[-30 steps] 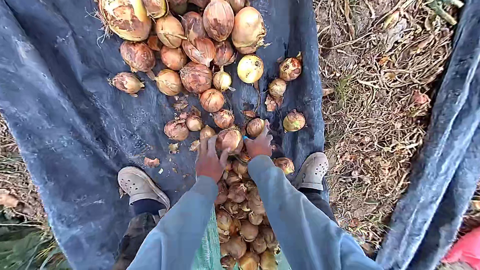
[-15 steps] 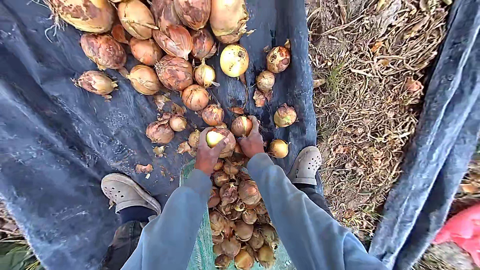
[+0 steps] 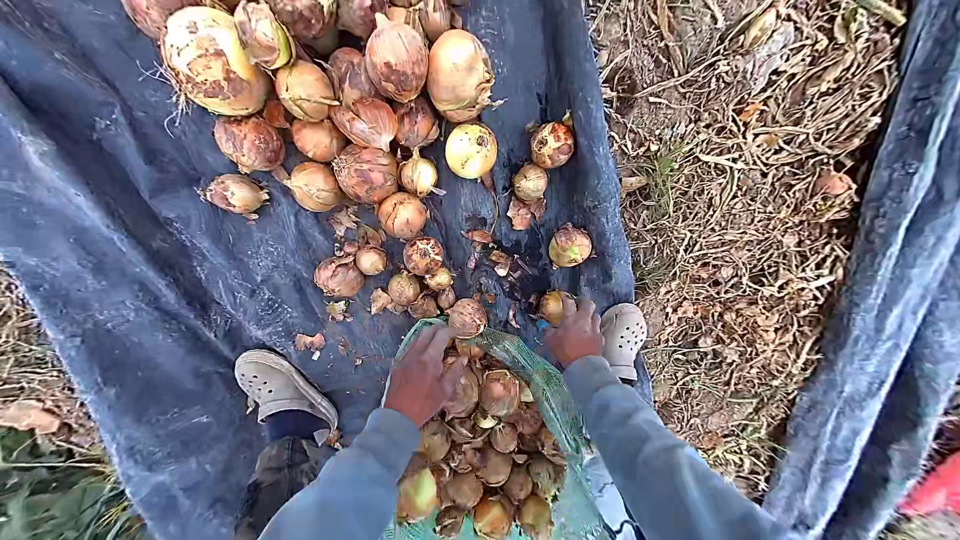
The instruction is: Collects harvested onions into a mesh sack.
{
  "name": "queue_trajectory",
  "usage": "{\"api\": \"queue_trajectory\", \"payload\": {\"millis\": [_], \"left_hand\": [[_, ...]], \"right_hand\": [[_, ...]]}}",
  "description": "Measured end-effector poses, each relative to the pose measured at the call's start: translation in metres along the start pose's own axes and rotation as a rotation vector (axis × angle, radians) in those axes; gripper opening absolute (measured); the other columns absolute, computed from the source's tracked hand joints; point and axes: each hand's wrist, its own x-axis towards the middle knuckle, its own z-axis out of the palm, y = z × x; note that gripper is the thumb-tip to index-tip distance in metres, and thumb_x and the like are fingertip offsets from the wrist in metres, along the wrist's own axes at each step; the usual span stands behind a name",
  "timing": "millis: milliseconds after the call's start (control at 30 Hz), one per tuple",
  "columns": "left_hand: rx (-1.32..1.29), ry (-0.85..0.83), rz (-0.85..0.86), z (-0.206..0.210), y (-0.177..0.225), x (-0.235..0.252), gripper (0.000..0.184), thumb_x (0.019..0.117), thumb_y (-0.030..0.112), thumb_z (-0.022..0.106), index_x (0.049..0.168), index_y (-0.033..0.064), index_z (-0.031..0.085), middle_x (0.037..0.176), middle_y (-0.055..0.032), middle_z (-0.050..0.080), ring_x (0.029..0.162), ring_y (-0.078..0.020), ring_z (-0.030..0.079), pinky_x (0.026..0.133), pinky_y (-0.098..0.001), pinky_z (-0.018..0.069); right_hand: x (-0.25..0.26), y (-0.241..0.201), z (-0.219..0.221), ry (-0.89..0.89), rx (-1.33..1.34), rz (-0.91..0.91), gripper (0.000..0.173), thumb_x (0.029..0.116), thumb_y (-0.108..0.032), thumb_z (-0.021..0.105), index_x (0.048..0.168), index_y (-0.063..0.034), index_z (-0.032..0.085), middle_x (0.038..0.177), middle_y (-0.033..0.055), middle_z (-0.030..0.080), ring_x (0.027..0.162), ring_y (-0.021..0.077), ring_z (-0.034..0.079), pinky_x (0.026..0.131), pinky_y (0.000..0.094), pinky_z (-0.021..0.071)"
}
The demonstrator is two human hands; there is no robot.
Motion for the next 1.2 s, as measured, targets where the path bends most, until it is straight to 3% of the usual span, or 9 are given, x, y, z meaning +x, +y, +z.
{"api": "queue_trajectory", "payload": {"millis": [200,300,367,467,567,767,933,1067,1200], "left_hand": [[0.247,0.051,-0.087,0.058,0.026,0.107,0.067,0.0878,0.032,0.08,0.148,0.0197,0.053,0.156,-0.0139,0.044,0.143,-0.0441,0.039,0.1,-0.0611,0.0497],[0.06,0.087,0.011,0.069,0.008,0.068,0.062,0.0833,0.037,0.083,0.138,0.0168,0.062,0.141,-0.0133,0.058,0.13,-0.0383,0.055,0.096,-0.056,0.0554],[-0.062,-0.157,0.011,0.073,-0.008,0.011,0.061,0.0901,0.049,0.074,0.142,0.0193,0.06,0.145,-0.0091,0.058,0.132,-0.0301,0.057,0.109,-0.0535,0.0484],[-0.154,-0.516,0.021,0.082,-0.033,-0.068,0.056,0.0989,0.052,0.062,0.14,0.015,0.064,0.15,-0.0107,0.056,0.141,-0.0287,0.05,0.12,-0.0539,0.0348],[-0.168,-0.112,-0.001,0.067,-0.041,-0.082,0.042,0.1028,0.037,0.056,0.133,0.0108,0.068,0.143,-0.0132,0.06,0.138,-0.0304,0.052,0.118,-0.0504,0.0394],[-0.388,0.52,-0.316,0.003,-0.062,0.053,0.059,0.0993,0.029,0.068,0.149,0.005,0.047,0.148,-0.0243,0.049,0.134,-0.0383,0.053,0.11,-0.0555,0.0455],[-0.832,0.547,-0.416,-0.002,-0.084,0.103,0.053,0.1052,0.042,0.055,0.145,0.0073,0.055,0.146,-0.0185,0.057,0.137,-0.0317,0.052,0.114,-0.057,0.04],[-1.044,0.445,-0.388,-0.004,-0.097,0.106,0.054,0.105,0.052,0.05,0.143,0.0146,0.059,0.146,-0.015,0.057,0.133,-0.0328,0.056,0.105,-0.0614,0.0469],[-1.024,0.276,-0.269,-0.014,-0.098,0.111,0.053,0.108,0.048,0.045,0.149,0.0153,0.052,0.156,-0.0107,0.047,0.144,-0.0268,0.045,0.115,-0.0568,0.0392]], "right_hand": [[0.022,-0.003,0.008,0.018,0.104,0.08,0.075,0.0829,-0.032,0.083,0.15,-0.021,0.051,0.149,0.0295,0.047,0.111,0.0506,0.064,0.085,0.0662,0.0548],[-0.063,0.002,-0.006,-0.152,0.241,-0.338,0.073,0.0754,-0.022,0.086,0.143,-0.0174,0.058,0.141,0.0226,0.055,0.114,0.0414,0.065,0.09,0.0621,0.0576],[-0.094,0.002,-0.022,-0.49,0.096,-0.511,0.065,0.0845,-0.035,0.079,0.145,-0.0198,0.059,0.15,0.0155,0.052,0.134,0.0345,0.054,0.109,0.0576,0.0451],[-0.058,0.003,-0.051,-0.183,0.066,-0.414,0.058,0.0873,-0.02,0.08,0.142,-0.0119,0.062,0.148,0.0243,0.052,0.133,0.0465,0.052,0.104,0.0649,0.048],[0.038,-0.012,-0.077,0.175,0.047,-0.232,0.077,0.0823,-0.02,0.083,0.15,-0.0064,0.05,0.152,0.0343,0.04,0.131,0.0593,0.048,0.094,0.0737,0.0482],[0.082,-0.043,-0.07,0.186,0.011,-0.07,0.075,0.0786,-0.026,0.084,0.146,-0.0113,0.054,0.15,0.0387,0.038,0.11,0.0604,0.06,0.084,0.0733,0.0512],[-0.036,-0.042,-0.039,-0.431,0.328,-0.437,0.048,0.0937,-0.014,0.071,0.141,-0.0176,0.061,0.133,0.0131,0.062,0.112,0.0284,0.066,0.091,0.0529,0.0576],[0.003,-0.113,-0.021,-0.468,0.704,-0.29,0.057,0.1071,-0.032,0.042,0.163,-0.0264,0.03,0.142,0.0154,0.06,0.119,0.0352,0.066,0.091,0.0581,0.0574],[0.051,-0.193,0.011,-0.412,0.631,-0.22,0.053,0.1097,-0.045,0.033,0.16,-0.0297,0.036,0.151,0.0163,0.054,0.132,0.0409,0.056,0.095,0.0711,0.0482]]}}
